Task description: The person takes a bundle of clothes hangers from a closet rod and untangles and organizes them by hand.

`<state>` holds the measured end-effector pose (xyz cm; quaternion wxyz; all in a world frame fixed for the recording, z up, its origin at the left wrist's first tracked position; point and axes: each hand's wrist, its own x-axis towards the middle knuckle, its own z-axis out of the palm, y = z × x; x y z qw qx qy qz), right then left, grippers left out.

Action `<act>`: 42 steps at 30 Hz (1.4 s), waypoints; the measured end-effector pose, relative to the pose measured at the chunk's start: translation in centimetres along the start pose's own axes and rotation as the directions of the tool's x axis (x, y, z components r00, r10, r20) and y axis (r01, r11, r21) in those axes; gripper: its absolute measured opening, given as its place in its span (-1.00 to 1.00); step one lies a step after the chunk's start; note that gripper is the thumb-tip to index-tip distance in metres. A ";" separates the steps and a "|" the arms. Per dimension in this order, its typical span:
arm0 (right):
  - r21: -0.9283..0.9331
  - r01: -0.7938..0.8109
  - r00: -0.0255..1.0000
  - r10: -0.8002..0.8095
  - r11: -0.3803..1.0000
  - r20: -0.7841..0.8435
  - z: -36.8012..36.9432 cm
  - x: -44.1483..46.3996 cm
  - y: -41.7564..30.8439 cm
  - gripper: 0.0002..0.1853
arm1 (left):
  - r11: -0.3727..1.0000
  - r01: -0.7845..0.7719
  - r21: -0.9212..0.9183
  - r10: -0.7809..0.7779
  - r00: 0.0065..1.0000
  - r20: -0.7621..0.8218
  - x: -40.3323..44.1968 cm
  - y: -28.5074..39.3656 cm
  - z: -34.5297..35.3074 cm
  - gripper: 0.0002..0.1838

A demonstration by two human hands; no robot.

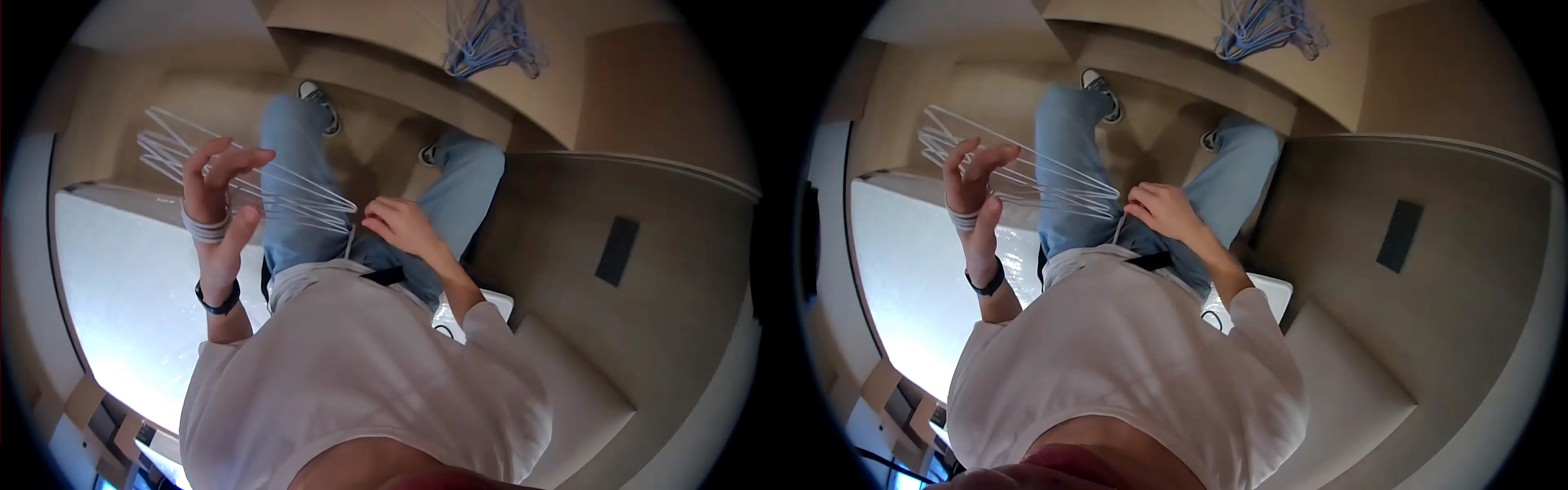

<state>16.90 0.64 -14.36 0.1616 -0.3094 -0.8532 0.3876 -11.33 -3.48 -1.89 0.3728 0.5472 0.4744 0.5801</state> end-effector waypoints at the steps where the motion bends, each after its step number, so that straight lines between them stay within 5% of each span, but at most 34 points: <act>1: -0.055 -0.017 1.000 0.018 0.998 0.010 -0.1 0.4 0.4 -0.81 | 0.999 -0.021 0.025 0.021 1.000 -0.012 0.2 0.1 0.1 -0.22; 5: -0.292 -0.065 0.993 0.089 0.954 0.071 0.1 0.5 1.9 -0.76 | 0.999 0.002 0.033 -0.001 0.998 -0.056 0.5 0.6 -0.4 0.01; 8: -0.271 -0.150 0.981 0.177 0.951 0.075 1.6 -0.4 2.7 -0.70 | 0.988 -0.094 -0.121 0.074 0.984 -0.162 0.0 0.0 -4.7 -0.06; 11: -0.246 -0.287 0.906 0.346 0.926 0.244 3.4 -1.5 3.7 -0.65 | 0.939 -0.116 -0.325 0.030 0.966 -0.258 -0.5 0.0 -5.6 -0.09; 15: -0.470 -0.216 0.830 0.415 0.856 0.374 5.9 -3.9 5.6 -0.61 | 0.955 0.275 -0.115 -0.298 0.899 -0.323 -0.4 -1.9 -4.0 -0.25; 20: -0.342 -0.312 0.875 0.408 0.886 0.261 4.9 -5.1 6.4 -0.60 | 0.966 0.246 -0.085 -0.260 0.898 -0.355 -1.0 -2.2 -4.5 -0.24; 22: -0.258 -0.264 0.909 0.329 0.929 0.257 5.1 -3.8 7.1 -0.60 | 0.970 0.244 -0.021 -0.224 0.848 -0.480 -0.8 -1.5 -7.2 -0.21; 24: -0.302 -0.300 0.854 0.396 0.905 0.337 5.0 -2.6 6.3 -0.61 | 0.836 0.253 0.486 0.088 0.814 -0.575 -1.5 -2.2 -8.6 -0.14; 27: -0.363 -0.242 0.863 0.371 0.900 0.343 5.2 -1.7 6.1 -0.60 | 0.666 0.342 0.663 0.223 0.757 -0.615 -1.3 -1.1 -8.8 -0.14; 31: -0.334 -0.219 0.897 0.324 0.917 0.302 5.4 -0.8 4.8 -0.60 | 0.444 0.271 0.854 0.398 0.795 -0.459 -0.3 -1.0 -9.2 -0.30; 34: -0.273 -0.218 0.914 0.294 0.937 0.278 6.8 -1.7 5.1 -0.62 | 0.389 0.194 0.900 0.370 0.862 -0.345 0.0 -1.1 -8.2 -0.35; 36: -0.244 -0.251 0.906 0.316 0.937 0.282 7.5 -2.4 6.0 -0.63 | 0.884 0.223 0.411 -0.045 0.915 -0.400 0.0 -0.3 -6.7 -0.41; 37: -0.222 -0.282 0.895 0.340 0.933 0.289 7.9 -2.7 6.2 -0.64 | 0.961 0.265 0.077 -0.230 0.925 -0.303 0.3 0.3 -6.2 -0.43; 42: -0.320 -0.200 0.907 0.298 0.926 0.296 8.9 -3.8 7.1 -0.68 | 0.842 0.143 -0.521 -0.221 0.971 -0.090 0.2 1.7 -6.2 -0.44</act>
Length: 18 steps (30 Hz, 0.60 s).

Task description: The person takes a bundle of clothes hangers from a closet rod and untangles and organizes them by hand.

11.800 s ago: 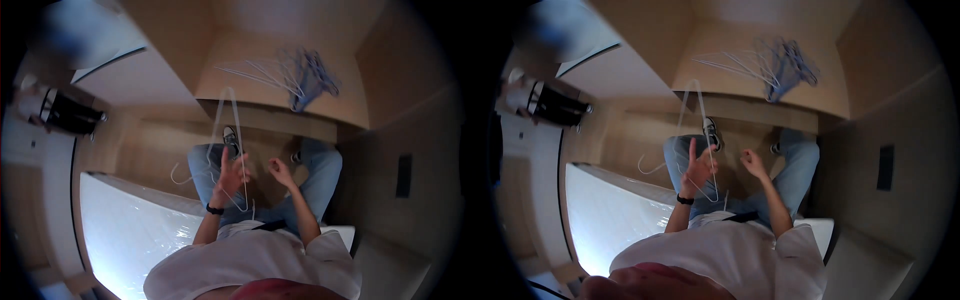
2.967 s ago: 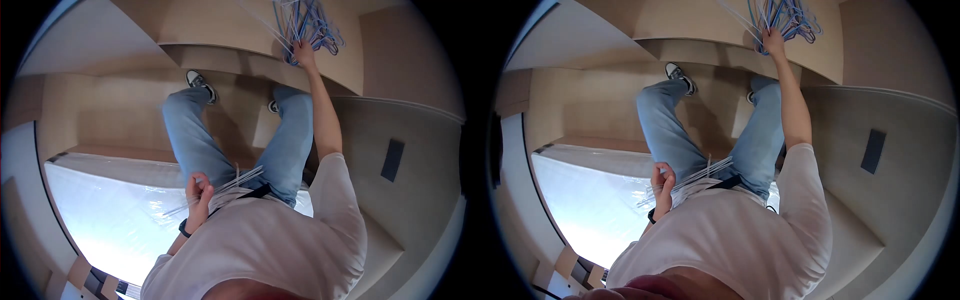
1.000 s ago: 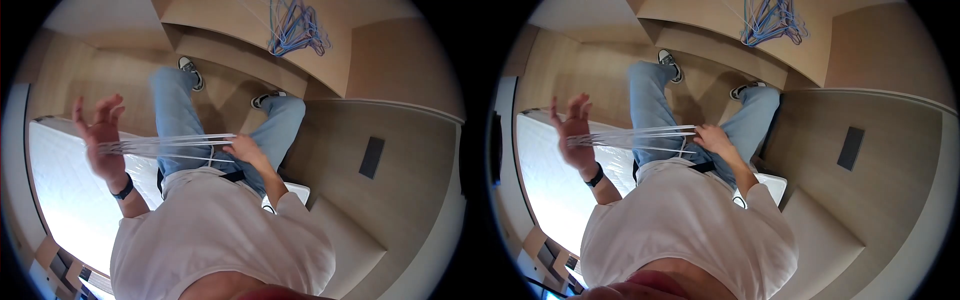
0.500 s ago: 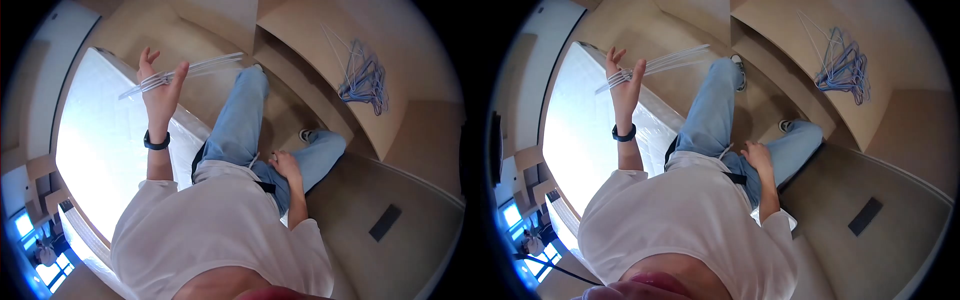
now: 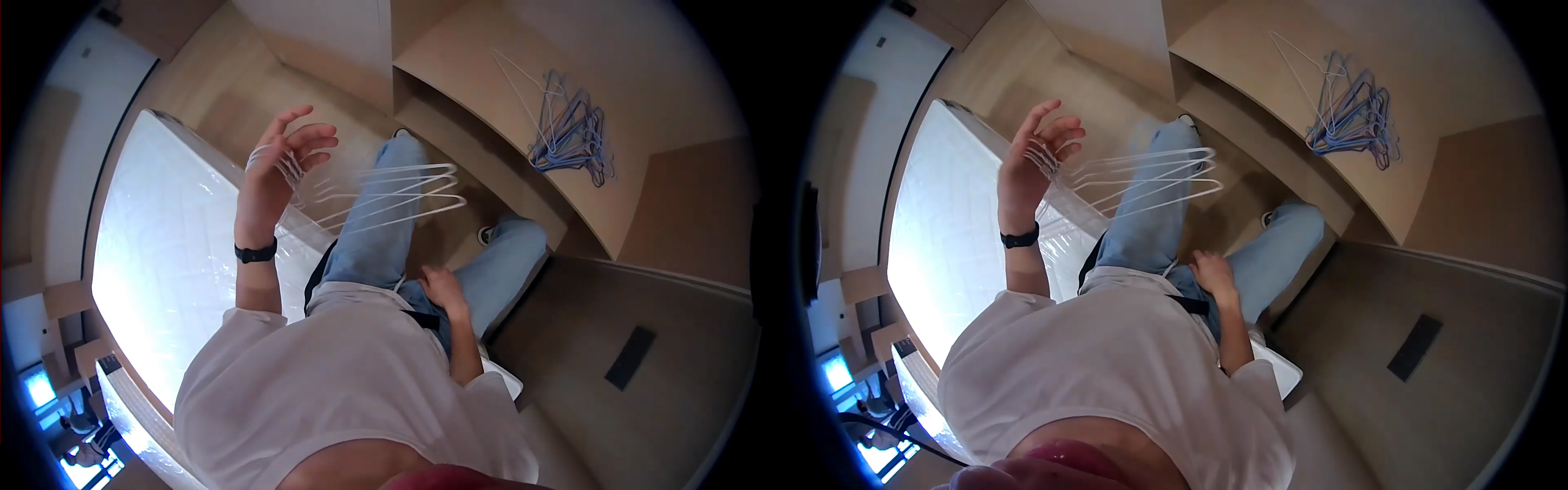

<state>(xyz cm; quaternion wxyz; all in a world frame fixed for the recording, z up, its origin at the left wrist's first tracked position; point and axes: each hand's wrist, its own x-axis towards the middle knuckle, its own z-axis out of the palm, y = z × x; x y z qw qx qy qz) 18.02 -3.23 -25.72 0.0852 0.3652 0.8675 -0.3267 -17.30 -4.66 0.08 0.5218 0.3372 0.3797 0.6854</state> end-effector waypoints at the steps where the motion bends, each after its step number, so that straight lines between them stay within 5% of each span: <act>1: 0.019 0.015 1.000 -0.015 1.000 0.002 -0.1 -0.1 0.1 -0.68 | 0.988 0.002 -0.156 0.007 0.998 0.057 0.0 -0.1 -0.1 -0.43; 4: 0.077 0.037 0.999 -0.034 0.996 -0.041 -1.0 0.6 0.1 -0.68 | 0.853 0.068 -0.517 0.005 0.990 0.138 1.1 0.3 -0.9 -0.46; 7: 0.142 0.011 0.995 0.003 0.990 -0.097 -1.1 0.1 0.9 -0.68 | 0.868 0.038 -0.495 -0.038 0.999 0.011 1.7 0.0 -1.5 -0.53; 10: 0.146 -0.070 0.997 0.074 0.987 -0.021 -1.4 -0.4 1.7 -0.66 | 0.966 -0.024 -0.257 -0.020 0.986 -0.167 1.5 -0.3 -1.4 -0.60; 12: 0.225 -0.049 0.995 0.068 0.973 -0.074 -1.7 -0.6 1.9 -0.67 | 0.985 -0.127 0.118 0.149 0.967 -0.205 1.4 -0.9 -0.4 -0.64; 15: 0.293 -0.010 0.986 0.058 0.956 -0.155 -2.1 -0.9 2.0 -0.69 | 0.780 -0.244 0.576 0.394 0.906 -0.151 1.5 -2.0 1.5 -0.64; 17: 0.304 -0.012 0.983 0.067 0.953 -0.173 -2.4 -0.8 1.8 -0.70 | 0.521 -0.348 0.779 0.607 0.793 -0.052 2.0 -3.4 3.0 -0.62; 18: 0.298 -0.026 0.983 0.079 0.954 -0.165 -2.6 -0.7 1.6 -0.70 | 0.443 -0.299 0.845 0.570 0.821 -0.008 1.8 -3.6 3.3 -0.62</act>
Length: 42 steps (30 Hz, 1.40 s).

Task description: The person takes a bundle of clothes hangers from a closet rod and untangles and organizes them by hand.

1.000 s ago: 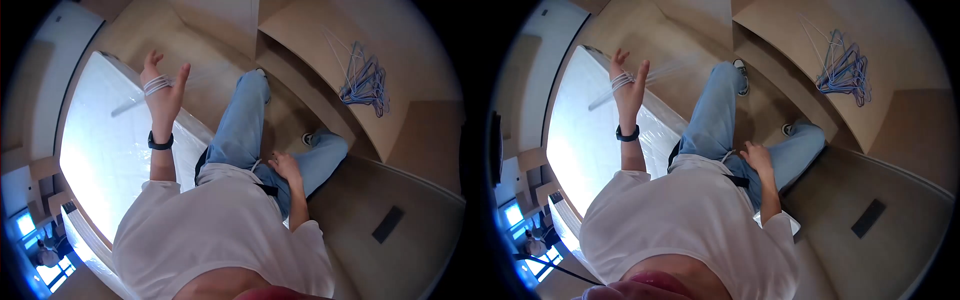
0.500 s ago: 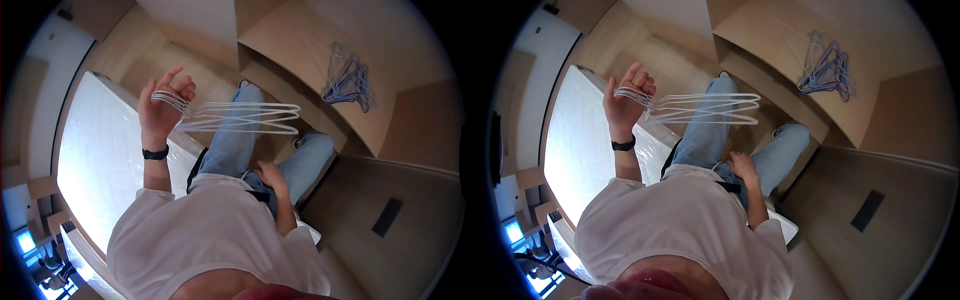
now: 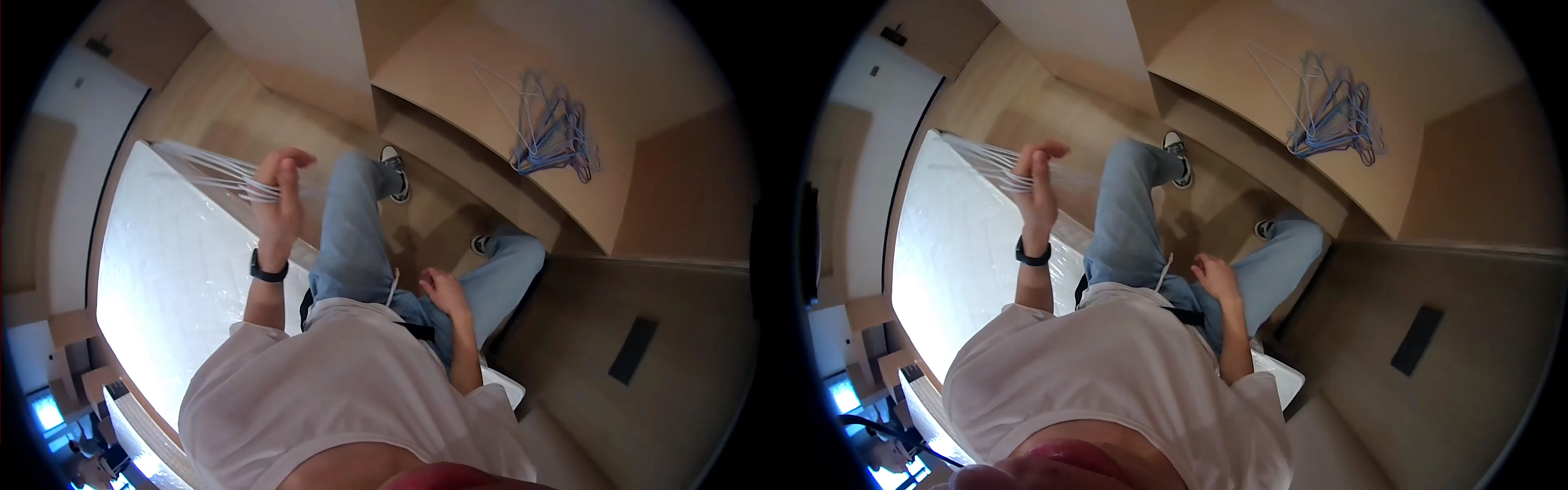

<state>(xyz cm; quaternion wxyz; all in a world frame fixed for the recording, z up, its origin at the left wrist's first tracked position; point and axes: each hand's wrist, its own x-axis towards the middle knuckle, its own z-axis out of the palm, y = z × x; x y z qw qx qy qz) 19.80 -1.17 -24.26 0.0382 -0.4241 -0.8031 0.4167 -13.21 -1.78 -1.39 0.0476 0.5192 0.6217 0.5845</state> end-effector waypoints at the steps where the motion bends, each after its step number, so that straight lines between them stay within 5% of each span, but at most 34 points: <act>1: -0.009 -0.006 1.000 0.006 1.000 0.009 0.0 0.2 -0.4 -0.70 | 0.993 -0.009 0.119 0.002 0.998 0.058 -0.5 0.3 -0.4 -0.61; 2: 0.024 0.013 1.000 -0.013 1.000 0.028 0.3 0.5 -0.2 -0.70 | 0.970 -0.018 0.244 -0.009 0.994 0.108 -0.9 0.5 -0.8 -0.59; 4: 0.109 0.087 0.992 -0.096 0.990 0.086 1.7 1.2 0.5 -0.69 | 0.947 -0.217 0.237 0.210 0.976 0.058 -1.2 0.8 -0.4 -0.46; 7: 0.038 0.141 0.985 -0.144 0.989 0.098 3.0 2.0 0.7 -0.68 | 0.906 0.072 -0.416 -0.078 0.997 0.002 -1.4 0.3 -1.2 -0.39; 9: 0.040 0.086 0.990 -0.090 0.995 0.112 3.0 1.7 0.4 -0.69 | 0.598 0.257 -0.759 -0.277 0.955 0.104 -0.6 0.0 -1.7 -0.38; 12: 0.004 0.093 0.994 -0.094 0.996 0.062 4.7 1.7 3.7 -0.69 | 0.013 0.411 -0.912 -0.372 0.848 0.377 -1.3 -1.6 -2.5 -0.39; 13: -0.007 0.085 0.994 -0.085 0.996 0.062 4.9 1.7 4.4 -0.69 | 0.014 0.402 -0.916 -0.268 0.884 0.384 -1.8 -1.7 -2.4 -0.39; 15: -0.018 0.041 0.998 -0.040 0.999 0.056 4.2 1.0 3.9 -0.68 | 0.382 0.384 -0.841 -0.298 0.912 0.281 -2.3 -1.6 -1.7 -0.41; 16: -0.103 0.153 0.988 -0.153 0.983 0.005 4.2 1.0 4.5 -0.71 | 0.542 0.369 -0.755 -0.294 0.925 0.242 -2.4 -1.4 -1.1 -0.42; 18: -0.068 -0.033 0.989 0.043 0.997 0.142 3.2 0.8 3.6 -0.72 | 0.671 0.363 -0.647 -0.467 0.884 0.012 -2.1 -1.6 0.8 -0.44; 20: -0.105 0.053 0.998 -0.055 0.993 -0.014 3.4 0.7 4.0 -0.70 | 0.607 0.383 -0.696 -0.487 0.872 0.055 -2.2 -3.3 1.0 -0.45; 22: -0.081 -0.073 0.997 0.074 0.994 0.012 1.9 0.7 2.2 -0.68 | 0.585 0.412 -0.698 -0.516 0.854 0.072 -3.2 -3.8 2.5 -0.44; 25: -0.019 -0.079 0.997 0.079 0.997 0.001 1.9 0.8 2.2 -0.70 | 0.509 0.609 -0.608 -0.520 0.781 0.347 -7.9 -8.8 5.9 -0.42; 28: -0.002 -0.095 0.995 0.095 0.995 -0.027 1.1 2.4 4.2 -0.72 | 0.777 0.493 -0.391 -0.295 0.834 0.466 -9.2 -6.9 6.6 -0.40; 30: 0.059 -0.073 0.996 0.075 0.996 -0.041 -1.7 3.0 4.8 -0.71 | 0.810 0.466 -0.355 -0.245 0.820 0.517 -9.5 -5.3 7.6 -0.40; 33: -0.122 -0.317 0.899 0.257 0.941 -0.353 -7.4 6.3 4.7 -0.72 | 0.838 0.443 -0.320 -0.206 0.798 0.566 -10.6 -6.4 8.1 -0.41; 39: 0.006 -0.181 0.795 0.150 0.983 -0.588 -18.5 13.0 2.3 -0.71 | 0.881 0.295 -0.371 -0.076 0.860 0.504 -12.4 -7.1 7.7 -0.44; 41: -0.114 -0.095 0.691 -0.017 0.989 -0.722 -21.1 16.8 3.6 -0.71 | 0.925 0.226 -0.305 -0.027 0.840 0.542 -10.4 -4.8 6.8 -0.38; 42: -0.409 -0.050 0.599 -0.300 0.911 -0.743 -22.1 18.4 4.7 -0.71 | 0.891 0.277 -0.359 -0.035 0.831 0.555 -8.7 -3.6 5.9 -0.39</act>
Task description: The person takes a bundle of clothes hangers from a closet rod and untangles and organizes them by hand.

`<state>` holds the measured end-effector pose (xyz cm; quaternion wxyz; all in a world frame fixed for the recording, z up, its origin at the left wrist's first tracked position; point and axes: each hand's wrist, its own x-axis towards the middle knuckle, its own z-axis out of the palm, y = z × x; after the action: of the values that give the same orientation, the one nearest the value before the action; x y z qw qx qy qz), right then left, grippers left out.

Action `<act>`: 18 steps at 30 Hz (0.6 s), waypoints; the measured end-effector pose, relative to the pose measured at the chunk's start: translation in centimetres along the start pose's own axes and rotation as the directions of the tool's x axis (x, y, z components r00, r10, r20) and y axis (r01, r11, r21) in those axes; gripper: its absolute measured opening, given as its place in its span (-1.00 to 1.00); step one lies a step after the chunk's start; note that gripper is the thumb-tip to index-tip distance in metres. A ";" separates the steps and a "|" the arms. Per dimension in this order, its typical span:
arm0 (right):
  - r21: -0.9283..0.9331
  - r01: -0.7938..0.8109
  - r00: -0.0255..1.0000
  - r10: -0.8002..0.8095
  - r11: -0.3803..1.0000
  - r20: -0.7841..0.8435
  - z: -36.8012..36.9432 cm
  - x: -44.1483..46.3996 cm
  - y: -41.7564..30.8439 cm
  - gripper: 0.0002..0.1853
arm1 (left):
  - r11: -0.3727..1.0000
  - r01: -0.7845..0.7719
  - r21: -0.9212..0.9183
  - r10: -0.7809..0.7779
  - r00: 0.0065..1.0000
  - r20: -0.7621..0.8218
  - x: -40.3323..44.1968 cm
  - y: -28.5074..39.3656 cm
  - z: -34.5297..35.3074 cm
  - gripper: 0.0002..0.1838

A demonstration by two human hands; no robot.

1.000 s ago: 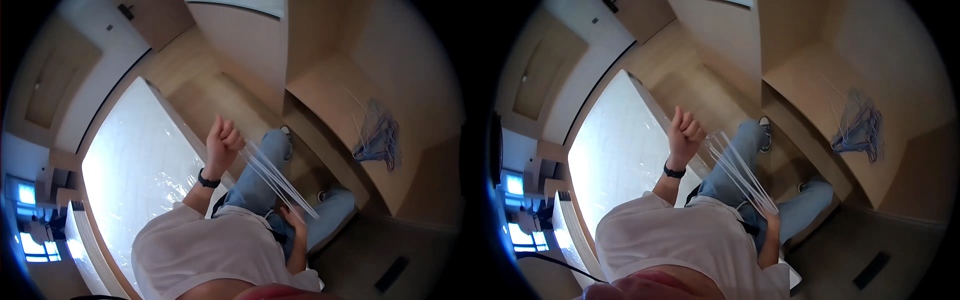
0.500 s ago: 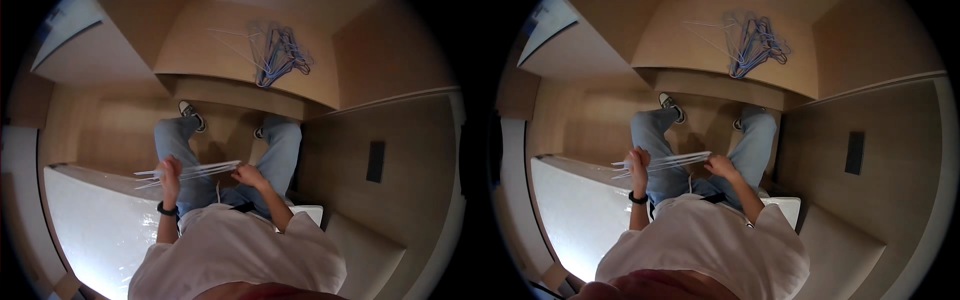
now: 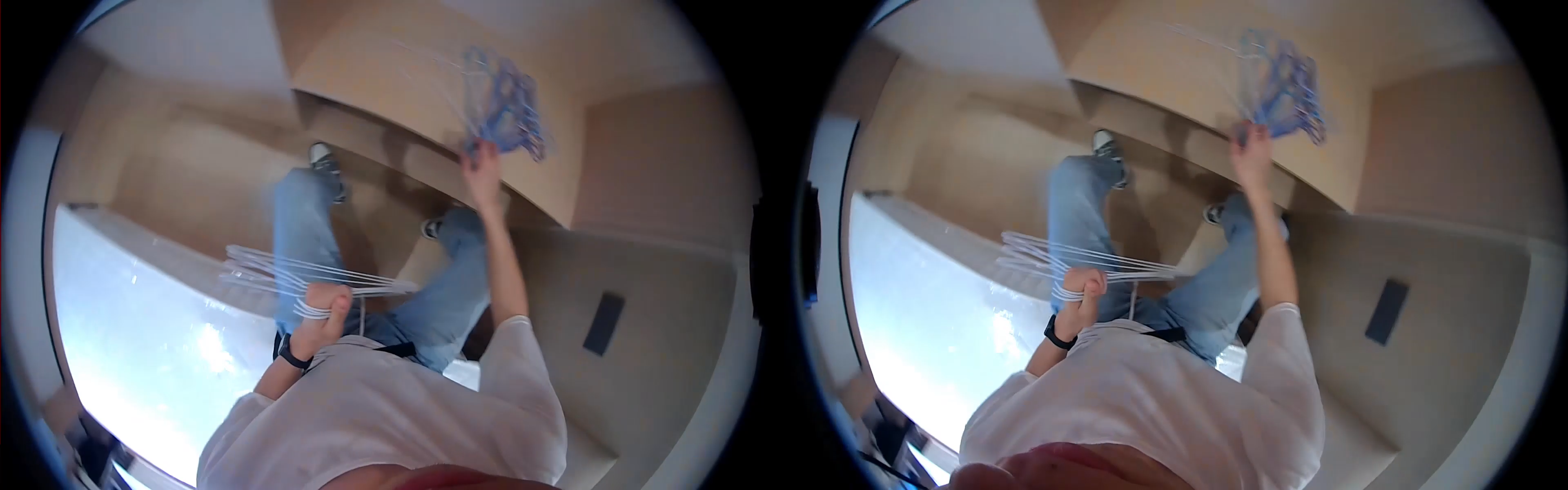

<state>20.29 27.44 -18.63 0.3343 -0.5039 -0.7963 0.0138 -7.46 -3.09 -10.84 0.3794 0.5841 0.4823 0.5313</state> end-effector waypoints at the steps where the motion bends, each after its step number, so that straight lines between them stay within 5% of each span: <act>1: -0.050 0.094 0.996 -0.094 0.994 0.010 1.8 0.9 3.6 -0.64 | 0.997 0.024 -0.070 -0.025 1.000 -0.009 0.8 2.2 -1.2 -0.39; 3: -0.243 -0.097 0.963 0.153 0.965 0.224 2.5 2.9 4.1 -0.40 | 0.984 0.037 -0.173 -0.062 0.988 -0.144 0.0 5.1 -2.8 -0.42; 4: -0.164 0.054 0.984 -0.025 0.985 0.174 7.1 2.5 13.6 -0.42 | 0.977 -0.001 -0.211 -0.052 0.969 -0.242 -0.4 6.0 -3.4 -0.43; 6: -0.283 -0.189 0.897 0.282 0.941 0.340 7.6 3.4 13.3 -0.41 | 0.959 0.205 -0.194 -0.259 0.912 -0.318 0.1 7.2 -4.3 -0.50; 7: -0.346 -0.050 0.957 0.144 0.937 0.250 9.0 2.6 16.3 -0.43 | 0.944 0.231 -0.235 -0.314 0.848 -0.428 -0.1 4.0 -2.8 -0.49; 8: -0.555 0.036 0.918 0.192 0.831 0.348 9.1 2.7 17.4 -0.48 | 0.929 0.235 -0.285 -0.356 0.777 -0.519 -0.7 0.3 -1.4 -0.49; 9: -0.508 -0.024 0.917 0.222 0.861 0.333 9.3 2.8 17.8 -0.53 | 0.931 0.233 -0.281 -0.352 0.776 -0.523 -0.5 -0.6 -1.6 -0.49; 10: -0.424 0.060 0.961 0.063 0.904 0.270 9.3 2.3 17.7 -0.57 | 0.933 0.230 -0.278 -0.347 0.782 -0.517 -0.6 -1.1 -1.8 -0.48; 11: -0.516 -0.060 0.925 0.243 0.854 0.294 8.3 2.5 15.7 -0.58 | 0.950 0.164 -0.265 -0.288 0.788 -0.545 0.1 0.5 -2.1 -0.48; 14: -0.503 -0.080 0.884 0.295 0.861 0.364 8.2 3.7 15.8 -0.57 | 0.930 -0.097 -0.353 -0.125 0.822 -0.556 0.7 5.9 -3.6 -0.48; 18: -0.633 -0.128 0.890 0.371 0.763 0.267 5.7 3.9 8.4 -0.64 | 0.887 0.263 -0.379 -0.432 0.762 -0.482 -1.8 -2.2 -0.7 -0.49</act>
<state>22.79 36.52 -23.99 -0.0067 -0.6743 -0.7321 -0.0970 -8.42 -4.33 -13.32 0.3968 0.2423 0.5889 0.6611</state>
